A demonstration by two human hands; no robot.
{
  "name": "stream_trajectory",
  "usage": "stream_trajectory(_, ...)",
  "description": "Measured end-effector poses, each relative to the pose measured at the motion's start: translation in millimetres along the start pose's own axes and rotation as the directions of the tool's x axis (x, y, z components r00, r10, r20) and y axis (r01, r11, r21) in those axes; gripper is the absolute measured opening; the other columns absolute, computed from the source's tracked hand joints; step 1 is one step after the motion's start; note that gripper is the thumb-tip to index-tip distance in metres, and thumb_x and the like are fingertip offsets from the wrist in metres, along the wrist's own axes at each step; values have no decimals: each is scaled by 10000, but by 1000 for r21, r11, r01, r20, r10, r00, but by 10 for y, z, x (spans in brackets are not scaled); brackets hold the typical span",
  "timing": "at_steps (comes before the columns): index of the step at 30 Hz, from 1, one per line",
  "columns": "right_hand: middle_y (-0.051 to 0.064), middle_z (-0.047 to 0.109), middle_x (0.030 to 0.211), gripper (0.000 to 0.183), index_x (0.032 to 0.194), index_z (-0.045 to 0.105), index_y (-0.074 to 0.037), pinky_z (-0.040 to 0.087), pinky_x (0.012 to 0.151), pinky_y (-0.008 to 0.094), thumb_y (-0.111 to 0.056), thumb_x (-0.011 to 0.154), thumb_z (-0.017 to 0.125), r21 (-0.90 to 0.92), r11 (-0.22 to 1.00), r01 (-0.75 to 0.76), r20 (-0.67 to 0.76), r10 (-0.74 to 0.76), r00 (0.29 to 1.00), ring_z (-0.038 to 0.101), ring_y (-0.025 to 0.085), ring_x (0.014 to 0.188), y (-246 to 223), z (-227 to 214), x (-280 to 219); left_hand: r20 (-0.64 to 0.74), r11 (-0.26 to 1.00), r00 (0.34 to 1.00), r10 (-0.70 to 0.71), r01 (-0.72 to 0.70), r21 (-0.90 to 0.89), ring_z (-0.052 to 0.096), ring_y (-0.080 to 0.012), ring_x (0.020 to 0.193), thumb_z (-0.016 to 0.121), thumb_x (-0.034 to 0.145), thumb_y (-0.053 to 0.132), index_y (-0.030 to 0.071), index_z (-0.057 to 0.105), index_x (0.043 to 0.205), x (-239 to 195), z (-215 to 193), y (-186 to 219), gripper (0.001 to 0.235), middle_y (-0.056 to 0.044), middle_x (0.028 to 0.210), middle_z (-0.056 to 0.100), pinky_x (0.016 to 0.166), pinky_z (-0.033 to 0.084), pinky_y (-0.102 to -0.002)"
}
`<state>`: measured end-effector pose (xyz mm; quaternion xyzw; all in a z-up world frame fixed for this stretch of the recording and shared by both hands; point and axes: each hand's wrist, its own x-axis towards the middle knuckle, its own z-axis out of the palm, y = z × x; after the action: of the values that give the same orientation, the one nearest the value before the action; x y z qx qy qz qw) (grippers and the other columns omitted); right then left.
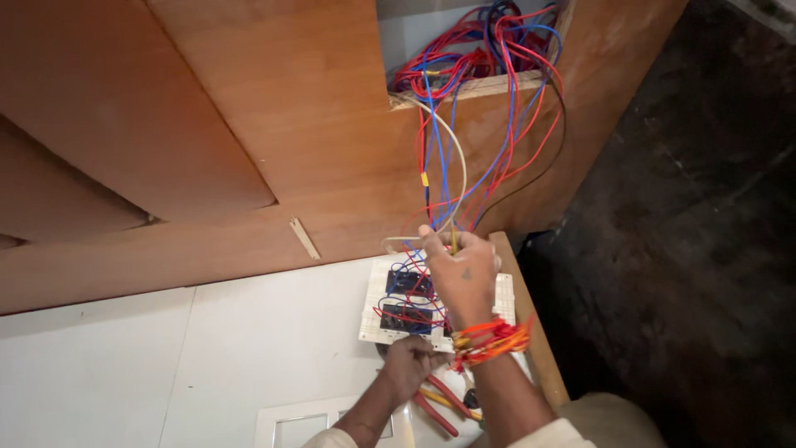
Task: The person installs an electrical switchboard by stripping wires with pliers, connecting them to switches and sockets using a screwdriver, and then mounting the plate onto the wall.
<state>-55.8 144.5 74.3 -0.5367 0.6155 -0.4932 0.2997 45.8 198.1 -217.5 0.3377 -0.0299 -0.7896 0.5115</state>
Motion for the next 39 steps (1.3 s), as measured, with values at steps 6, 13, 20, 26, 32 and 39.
stream_trajectory(6,-13,599,646,220,847,680,-42,293,368,255,-232,896,782,608,685,-401,242,322,915,436,50,437,43,226,-106,-45,844,995,92,-54,534,612,-212,731,500,889,57,30,623,851,47,-276,-181,131,-83,763,608,778,550,-427)
stream_trajectory(13,-50,650,651,66,874,753,-153,375,418,228,-218,871,744,459,852,-251,38,264,964,464,16,485,-93,108,-696,44,969,998,-44,31,245,668,-212,884,560,901,106,17,678,955,-264,112,39,157,-108,947,702,832,567,-360)
stream_trajectory(20,-18,443,610,416,680,469,-102,302,504,285,-189,1047,646,964,265,-16,73,-206,976,384,83,525,246,-369,-964,201,665,953,226,-302,683,651,-203,916,614,925,52,12,654,952,-163,34,-47,62,-107,978,681,873,569,-377)
stream_trajectory(26,-7,435,590,308,694,519,-39,259,429,244,-171,955,618,708,568,-419,559,-88,825,355,57,482,539,-776,-865,196,998,980,40,-31,-47,625,-236,788,571,916,34,-10,597,800,109,-232,-129,127,-100,805,597,899,625,-451)
stream_trajectory(32,6,529,550,143,865,687,-6,352,422,271,-148,866,710,181,913,-365,780,93,619,458,100,452,529,-910,-890,-95,985,980,-172,169,-44,659,-298,830,441,836,119,-46,643,833,-217,120,19,261,-180,866,671,835,550,-409)
stream_trajectory(39,40,776,757,204,921,805,-53,529,571,280,-235,829,792,47,997,-63,118,57,991,642,88,625,580,-1091,-626,86,996,993,80,-77,-40,699,-395,947,489,806,16,5,586,693,-446,102,168,149,-207,880,715,1005,533,-592)
